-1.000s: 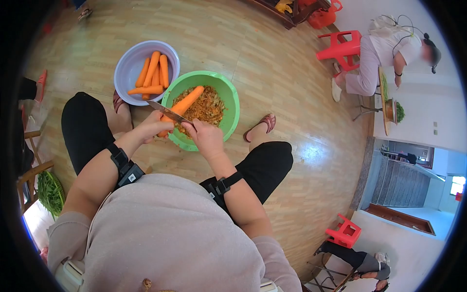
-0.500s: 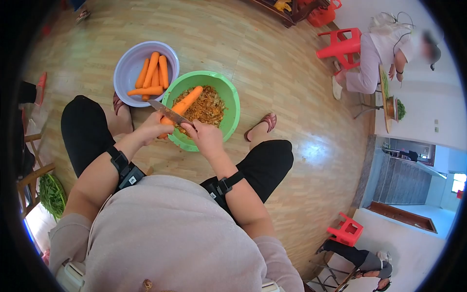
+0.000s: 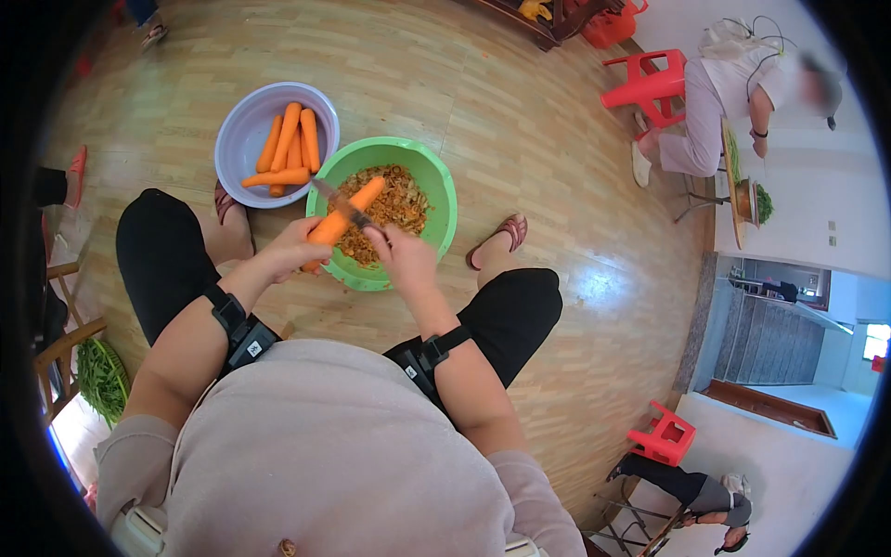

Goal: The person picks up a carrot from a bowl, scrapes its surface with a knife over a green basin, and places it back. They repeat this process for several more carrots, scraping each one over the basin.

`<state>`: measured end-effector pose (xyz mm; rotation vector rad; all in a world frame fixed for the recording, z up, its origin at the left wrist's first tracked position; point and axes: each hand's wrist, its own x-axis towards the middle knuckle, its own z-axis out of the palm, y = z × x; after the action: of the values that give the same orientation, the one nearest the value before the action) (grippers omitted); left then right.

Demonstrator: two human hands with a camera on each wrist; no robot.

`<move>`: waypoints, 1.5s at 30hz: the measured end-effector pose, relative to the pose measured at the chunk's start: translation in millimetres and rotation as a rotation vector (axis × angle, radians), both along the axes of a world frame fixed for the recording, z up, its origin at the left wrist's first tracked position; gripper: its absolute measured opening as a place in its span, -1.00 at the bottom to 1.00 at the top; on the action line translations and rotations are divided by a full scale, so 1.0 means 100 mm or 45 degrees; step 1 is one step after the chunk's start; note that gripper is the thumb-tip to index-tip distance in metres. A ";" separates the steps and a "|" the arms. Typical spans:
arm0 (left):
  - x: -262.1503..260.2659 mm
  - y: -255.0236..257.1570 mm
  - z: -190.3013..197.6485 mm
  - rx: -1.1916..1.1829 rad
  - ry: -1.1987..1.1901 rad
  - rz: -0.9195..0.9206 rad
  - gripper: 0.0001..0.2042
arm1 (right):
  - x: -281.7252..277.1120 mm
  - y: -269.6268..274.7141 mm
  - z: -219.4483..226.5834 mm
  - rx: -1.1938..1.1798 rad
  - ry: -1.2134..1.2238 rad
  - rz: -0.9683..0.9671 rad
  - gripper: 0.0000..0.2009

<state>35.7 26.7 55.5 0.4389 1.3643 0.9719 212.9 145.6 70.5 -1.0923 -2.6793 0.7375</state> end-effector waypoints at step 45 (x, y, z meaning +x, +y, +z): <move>0.03 0.01 -0.03 0.058 0.109 -0.073 -0.49 | -0.01 -0.12 -0.13 -0.139 0.210 0.131 -0.59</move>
<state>39.1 28.1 52.2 0.5571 1.4010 0.9474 211.8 134.0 58.0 -0.8791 -2.5970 0.9579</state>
